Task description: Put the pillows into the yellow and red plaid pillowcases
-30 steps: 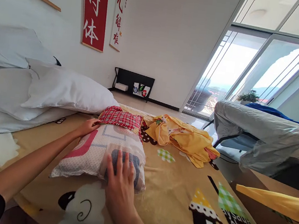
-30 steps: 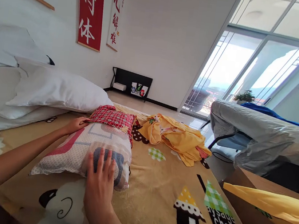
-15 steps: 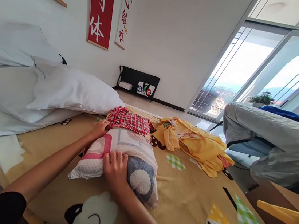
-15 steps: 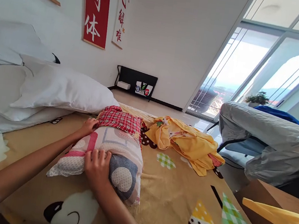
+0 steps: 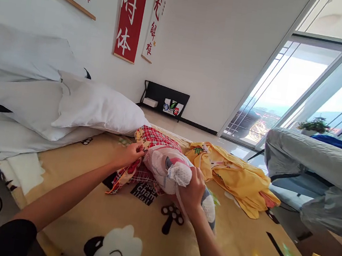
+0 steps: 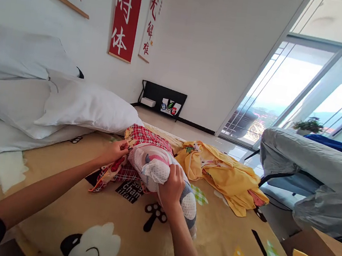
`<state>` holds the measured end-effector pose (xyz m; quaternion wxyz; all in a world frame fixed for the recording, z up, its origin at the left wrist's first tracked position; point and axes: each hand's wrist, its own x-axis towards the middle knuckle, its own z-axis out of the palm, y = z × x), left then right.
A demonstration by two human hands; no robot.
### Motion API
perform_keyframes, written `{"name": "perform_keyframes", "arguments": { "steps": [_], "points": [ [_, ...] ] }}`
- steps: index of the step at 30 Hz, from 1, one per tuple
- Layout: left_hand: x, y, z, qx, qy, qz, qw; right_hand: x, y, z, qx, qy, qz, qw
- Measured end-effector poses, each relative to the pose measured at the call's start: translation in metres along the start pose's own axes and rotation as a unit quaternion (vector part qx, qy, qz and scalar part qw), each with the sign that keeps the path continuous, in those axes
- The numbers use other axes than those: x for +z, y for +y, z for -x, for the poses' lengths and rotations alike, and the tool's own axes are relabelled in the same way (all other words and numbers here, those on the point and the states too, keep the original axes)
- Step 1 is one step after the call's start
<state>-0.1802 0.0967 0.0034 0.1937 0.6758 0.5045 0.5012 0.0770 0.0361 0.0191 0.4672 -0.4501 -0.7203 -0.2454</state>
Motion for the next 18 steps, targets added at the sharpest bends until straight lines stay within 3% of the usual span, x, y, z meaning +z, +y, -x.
{"name": "perform_keyframes", "arguments": {
  "steps": [4,7,10,14,16,18],
  "points": [
    [0.009,0.067,0.0,0.03,-0.027,0.096,0.995,-0.079,-0.017,-0.033,-0.085,0.114,0.023,0.99],
    [0.009,0.097,0.0,0.013,-0.076,0.229,0.97,-0.11,-0.05,-0.038,-0.149,0.112,0.076,0.979],
    [0.008,0.09,0.014,-0.045,-0.127,0.298,0.945,-0.087,-0.074,-0.006,-0.197,0.024,0.118,0.973],
    [0.0,0.048,0.049,-0.072,-0.14,0.22,0.963,-0.012,-0.091,0.054,-0.21,-0.101,0.102,0.967],
    [-0.008,0.034,0.063,-0.065,-0.155,0.183,0.969,0.013,-0.096,0.064,-0.191,-0.178,0.101,0.96],
    [-0.016,0.029,0.07,-0.058,-0.179,0.153,0.97,0.024,-0.098,0.057,-0.159,-0.237,0.11,0.952]
  ]
}}
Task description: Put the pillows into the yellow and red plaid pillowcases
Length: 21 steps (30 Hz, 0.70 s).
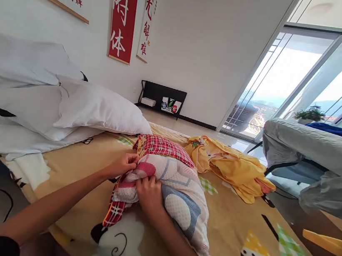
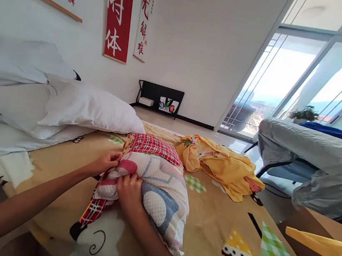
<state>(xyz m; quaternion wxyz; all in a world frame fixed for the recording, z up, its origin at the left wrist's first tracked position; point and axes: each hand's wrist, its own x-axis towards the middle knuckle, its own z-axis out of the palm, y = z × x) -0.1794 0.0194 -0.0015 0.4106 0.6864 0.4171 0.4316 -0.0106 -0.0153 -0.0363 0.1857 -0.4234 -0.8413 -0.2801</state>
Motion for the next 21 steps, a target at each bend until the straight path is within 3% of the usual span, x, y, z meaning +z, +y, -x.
{"name": "perform_keyframes", "arguments": {
  "steps": [3,6,9,11,13,15,18,21],
  "points": [
    [-0.006,-0.002,0.005,-0.008,-0.031,-0.054,0.998,-0.005,0.012,-0.008,0.02,-0.02,-0.001,1.0],
    [-0.009,-0.017,0.006,-0.015,-0.033,-0.121,0.992,-0.006,0.021,0.019,-0.055,0.029,-0.02,0.998],
    [-0.012,-0.04,0.011,-0.026,0.032,-0.189,0.981,-0.011,0.023,0.072,-0.107,0.097,-0.045,0.989],
    [-0.012,-0.045,0.012,-0.027,0.095,-0.235,0.967,-0.02,0.029,0.104,-0.073,0.121,-0.03,0.99],
    [-0.009,-0.034,0.005,0.006,0.145,-0.296,0.944,-0.031,0.043,0.121,-0.011,0.116,0.005,0.993],
    [0.002,-0.011,-0.013,0.058,0.15,-0.362,0.918,-0.039,0.061,0.121,0.04,0.086,0.029,0.995],
    [0.028,0.03,-0.055,0.094,0.058,-0.442,0.89,-0.04,0.08,0.099,0.07,0.013,0.005,0.997],
    [0.056,0.052,-0.095,0.088,-0.034,-0.485,0.869,-0.03,0.076,0.078,0.063,-0.03,-0.031,0.997]
  ]
}}
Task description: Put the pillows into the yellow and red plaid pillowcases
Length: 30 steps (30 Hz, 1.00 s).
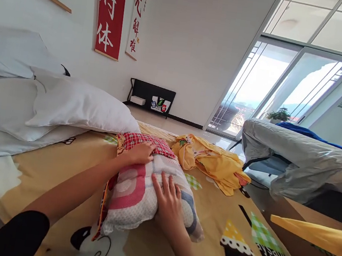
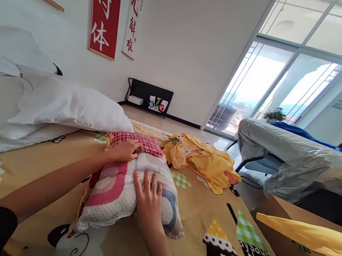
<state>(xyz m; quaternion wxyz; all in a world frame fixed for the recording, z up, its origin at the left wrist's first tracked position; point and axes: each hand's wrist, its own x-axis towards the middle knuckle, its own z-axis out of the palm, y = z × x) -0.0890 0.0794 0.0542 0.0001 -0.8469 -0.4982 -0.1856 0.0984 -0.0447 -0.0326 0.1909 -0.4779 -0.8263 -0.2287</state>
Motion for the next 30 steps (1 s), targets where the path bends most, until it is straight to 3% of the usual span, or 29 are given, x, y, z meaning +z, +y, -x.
{"name": "perform_keyframes", "arguments": {
  "steps": [2,5,9,13,20,26,30],
  "points": [
    [0.006,0.009,-0.018,0.009,-0.037,-0.013,0.999,0.008,-0.011,-0.004,-0.023,0.003,0.0,1.0],
    [0.017,0.009,-0.026,0.004,-0.062,-0.033,0.998,0.018,-0.025,0.001,-0.06,0.022,-0.001,0.998],
    [0.022,0.008,-0.016,-0.016,-0.026,-0.05,0.998,0.022,-0.027,0.003,-0.084,0.04,-0.01,0.996],
    [0.015,0.022,-0.006,0.031,-0.022,-0.05,0.998,0.021,-0.022,-0.015,-0.094,0.078,0.0,0.992],
    [-0.006,0.039,0.006,0.092,-0.044,-0.073,0.992,0.008,-0.015,-0.058,-0.037,0.022,-0.046,0.998],
    [-0.011,0.051,0.027,0.12,-0.052,-0.071,0.989,0.038,-0.016,-0.087,-0.021,0.011,-0.035,0.999],
    [-0.001,0.034,0.031,0.105,-0.054,-0.067,0.991,0.048,-0.027,-0.069,-0.037,0.017,-0.035,0.999]
  ]
}}
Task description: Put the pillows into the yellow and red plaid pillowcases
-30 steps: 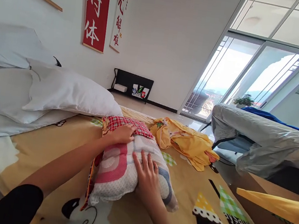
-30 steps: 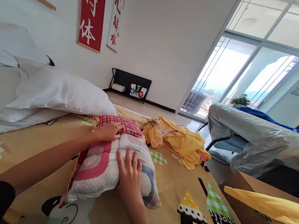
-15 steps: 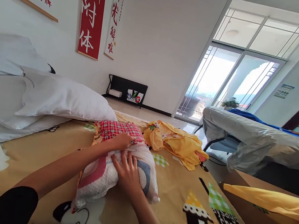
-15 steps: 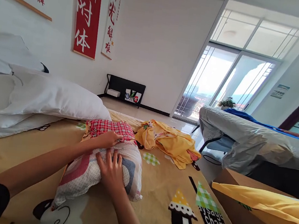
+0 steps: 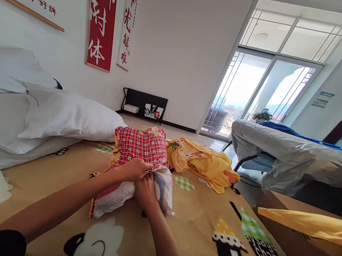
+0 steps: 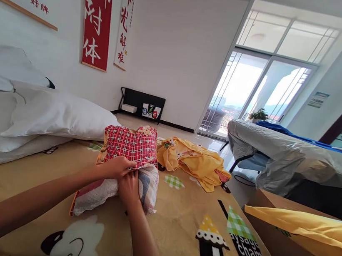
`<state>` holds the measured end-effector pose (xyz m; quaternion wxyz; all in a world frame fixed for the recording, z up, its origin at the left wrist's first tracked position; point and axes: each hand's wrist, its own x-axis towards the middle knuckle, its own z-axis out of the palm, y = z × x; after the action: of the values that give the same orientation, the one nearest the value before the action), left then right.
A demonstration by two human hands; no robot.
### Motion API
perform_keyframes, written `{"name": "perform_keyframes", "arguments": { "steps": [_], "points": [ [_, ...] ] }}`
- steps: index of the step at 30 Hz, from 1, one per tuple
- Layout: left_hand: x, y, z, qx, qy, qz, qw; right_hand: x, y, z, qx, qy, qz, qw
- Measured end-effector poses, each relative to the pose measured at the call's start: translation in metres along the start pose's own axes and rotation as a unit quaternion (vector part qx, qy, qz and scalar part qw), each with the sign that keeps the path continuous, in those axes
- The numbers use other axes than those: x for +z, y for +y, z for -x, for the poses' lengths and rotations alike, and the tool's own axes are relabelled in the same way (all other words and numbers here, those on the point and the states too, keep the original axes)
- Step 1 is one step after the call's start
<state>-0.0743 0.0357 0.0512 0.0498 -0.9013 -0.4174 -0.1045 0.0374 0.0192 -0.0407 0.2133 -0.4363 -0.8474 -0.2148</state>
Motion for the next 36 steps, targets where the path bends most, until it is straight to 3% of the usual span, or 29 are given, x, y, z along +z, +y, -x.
{"name": "perform_keyframes", "arguments": {
  "steps": [3,5,9,11,13,18,25,31,36],
  "points": [
    [0.011,-0.027,0.003,-0.042,0.005,0.001,0.999,-0.007,-0.005,0.042,-0.041,0.053,0.019,0.998],
    [0.017,-0.042,0.005,-0.061,0.008,0.003,0.998,-0.015,0.003,0.071,-0.03,0.083,0.036,0.995],
    [0.02,-0.05,0.002,-0.045,0.006,-0.002,0.999,-0.026,0.046,0.095,0.153,0.058,-0.013,0.987],
    [0.018,-0.046,-0.007,-0.021,0.007,-0.012,1.0,-0.024,0.063,0.087,0.17,-0.003,-0.093,0.981],
    [0.016,-0.041,-0.021,-0.004,0.013,-0.025,1.0,-0.016,0.067,0.074,0.14,-0.046,-0.152,0.977],
    [0.014,-0.036,-0.064,-0.016,0.022,-0.066,0.997,-0.003,0.044,0.053,0.105,-0.016,-0.142,0.984],
    [0.024,-0.019,-0.108,0.032,-0.021,-0.068,0.997,-0.013,0.038,0.045,0.054,-0.096,-0.15,0.983],
    [0.031,0.005,-0.103,0.069,-0.033,-0.066,0.995,0.009,0.042,0.021,0.0,-0.09,-0.109,0.99],
    [0.036,0.011,-0.083,0.116,-0.053,-0.065,0.99,0.028,0.057,-0.004,0.083,-0.123,-0.078,0.986]
  ]
}}
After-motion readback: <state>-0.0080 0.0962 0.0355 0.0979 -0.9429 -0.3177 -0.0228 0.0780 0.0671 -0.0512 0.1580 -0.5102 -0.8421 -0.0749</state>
